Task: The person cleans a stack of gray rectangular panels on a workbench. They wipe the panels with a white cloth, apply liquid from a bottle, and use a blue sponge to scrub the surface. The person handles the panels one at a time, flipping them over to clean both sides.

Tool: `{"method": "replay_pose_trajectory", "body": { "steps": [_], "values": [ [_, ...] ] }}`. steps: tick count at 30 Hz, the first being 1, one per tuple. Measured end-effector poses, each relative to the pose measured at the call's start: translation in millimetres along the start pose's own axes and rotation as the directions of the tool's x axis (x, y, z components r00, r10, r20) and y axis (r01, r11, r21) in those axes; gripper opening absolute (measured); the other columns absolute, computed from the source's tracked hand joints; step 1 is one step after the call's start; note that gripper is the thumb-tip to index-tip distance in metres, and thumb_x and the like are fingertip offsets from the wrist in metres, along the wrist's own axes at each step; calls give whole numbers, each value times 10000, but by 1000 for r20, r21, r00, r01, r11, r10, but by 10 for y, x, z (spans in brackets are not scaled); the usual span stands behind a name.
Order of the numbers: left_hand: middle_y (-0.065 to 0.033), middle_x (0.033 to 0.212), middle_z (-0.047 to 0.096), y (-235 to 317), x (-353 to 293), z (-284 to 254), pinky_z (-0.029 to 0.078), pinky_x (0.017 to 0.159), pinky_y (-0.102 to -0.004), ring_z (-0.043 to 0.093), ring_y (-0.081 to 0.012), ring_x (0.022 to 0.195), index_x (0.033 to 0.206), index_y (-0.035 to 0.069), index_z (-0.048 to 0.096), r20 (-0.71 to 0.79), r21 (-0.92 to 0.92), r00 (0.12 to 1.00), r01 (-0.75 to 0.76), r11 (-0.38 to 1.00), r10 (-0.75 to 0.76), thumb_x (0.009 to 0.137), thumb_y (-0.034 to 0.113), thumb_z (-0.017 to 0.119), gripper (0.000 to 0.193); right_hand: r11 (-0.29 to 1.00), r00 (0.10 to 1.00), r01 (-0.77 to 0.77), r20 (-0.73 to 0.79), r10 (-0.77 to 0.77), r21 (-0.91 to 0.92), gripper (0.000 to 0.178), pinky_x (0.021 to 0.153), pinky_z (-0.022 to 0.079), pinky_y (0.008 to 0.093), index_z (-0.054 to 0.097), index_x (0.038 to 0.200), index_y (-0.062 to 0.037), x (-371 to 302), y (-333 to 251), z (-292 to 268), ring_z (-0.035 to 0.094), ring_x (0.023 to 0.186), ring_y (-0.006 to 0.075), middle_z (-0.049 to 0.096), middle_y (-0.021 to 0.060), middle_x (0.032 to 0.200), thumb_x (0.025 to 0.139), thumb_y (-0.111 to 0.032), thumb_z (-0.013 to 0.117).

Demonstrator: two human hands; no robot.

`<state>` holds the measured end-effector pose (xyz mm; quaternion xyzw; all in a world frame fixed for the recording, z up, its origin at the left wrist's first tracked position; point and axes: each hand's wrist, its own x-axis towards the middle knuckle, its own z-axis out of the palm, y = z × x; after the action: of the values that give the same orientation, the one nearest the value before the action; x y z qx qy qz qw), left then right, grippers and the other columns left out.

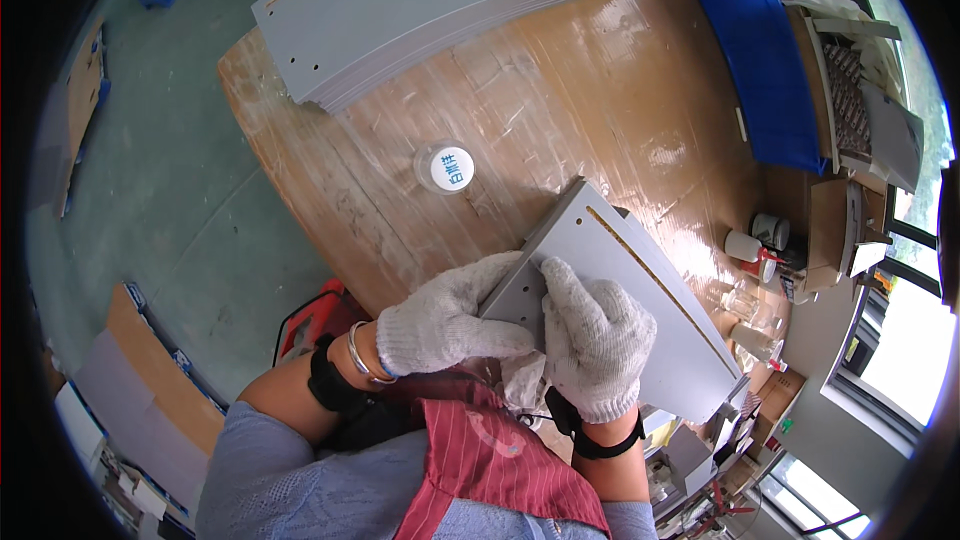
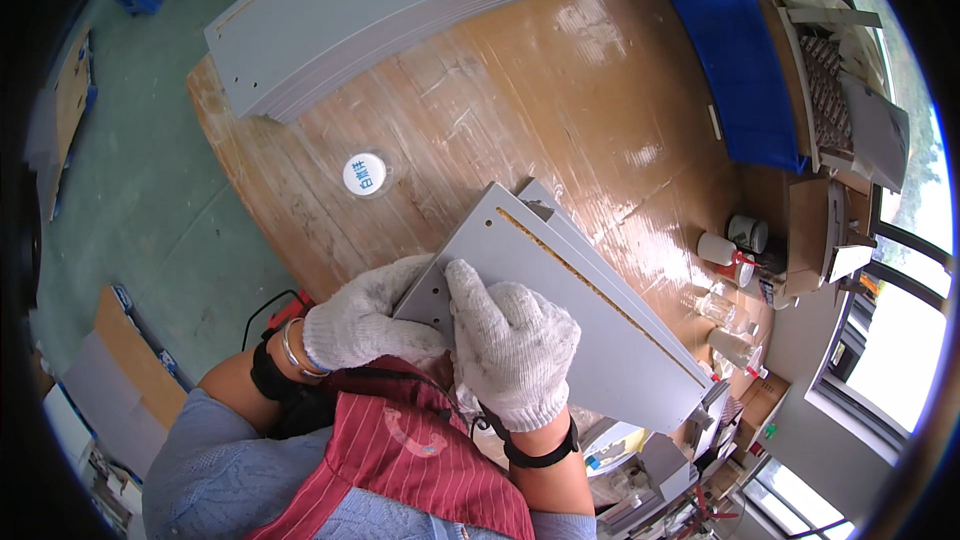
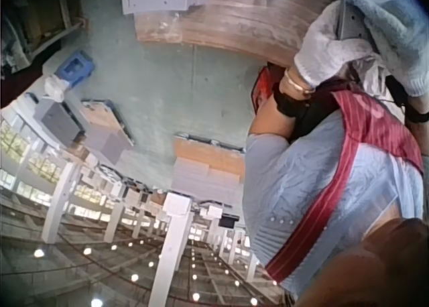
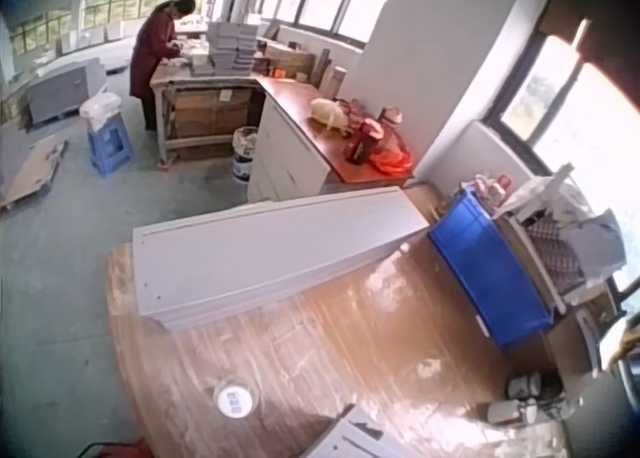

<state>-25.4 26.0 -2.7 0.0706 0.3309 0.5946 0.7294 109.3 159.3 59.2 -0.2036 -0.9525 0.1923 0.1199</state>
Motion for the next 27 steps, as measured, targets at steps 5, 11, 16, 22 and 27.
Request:
{"method": "replay_pose_trajectory", "body": {
  "steps": [5, 11, 16, 22, 27],
  "values": [
    [-88, 1416, 577, 21, 3, -6, 466, 1075, -340, 551, -164, 1277, 1543, 27, 369, 6, 35, 1000, -8, 999, 7, 876, 52, 773, 781, 995, 997, 64, 46, -68, 77, 360, 564, 491, 390, 770, 1052, -124, -16, -6, -38, 642, 646, 255, 601, 24, 713, 698, -63, 776],
    [-90, 1414, 578, -21, 4, -29, 463, 1077, -340, 553, -170, 1275, 1540, 33, 380, -3, 39, 1000, -13, 999, 13, 861, 49, 782, 790, 1000, 1000, 24, -1, -24, 18, 341, 553, 498, 385, 771, 1040, -117, -30, -55, 16, 646, 636, 245, 610, 29, 714, 704, -58, 768],
    [-91, 1410, 580, -46, 20, -36, 462, 1080, -342, 555, -174, 1279, 1534, 32, 391, 0, 32, 1000, -27, 999, 27, 850, 43, 789, 792, 990, 991, 85, 90, -95, 108, 358, 539, 495, 382, 767, 1050, -115, -44, -28, -46, 641, 613, 243, 607, 26, 704, 696, -59, 766],
    [-97, 1405, 584, -39, 41, -39, 467, 1080, -348, 559, -187, 1279, 1521, 18, 404, 28, -75, 999, -16, 997, 19, 804, 16, 810, 823, 996, 997, 39, 56, -43, 75, 349, 545, 500, 375, 773, 1020, -92, -28, -88, -26, 653, 616, 261, 623, 52, 705, 682, -9, 757],
    [-102, 1378, 600, 4, 52, -33, 488, 1058, -354, 583, -193, 1245, 1499, 5, 423, 25, -46, 1000, 4, 999, -3, 744, -3, 831, 859, 990, 986, 56, 148, -75, 132, 329, 545, 497, 378, 773, 996, -80, -32, -82, -105, 653, 613, 271, 637, 68, 705, 679, 8, 756]
  ]
}}
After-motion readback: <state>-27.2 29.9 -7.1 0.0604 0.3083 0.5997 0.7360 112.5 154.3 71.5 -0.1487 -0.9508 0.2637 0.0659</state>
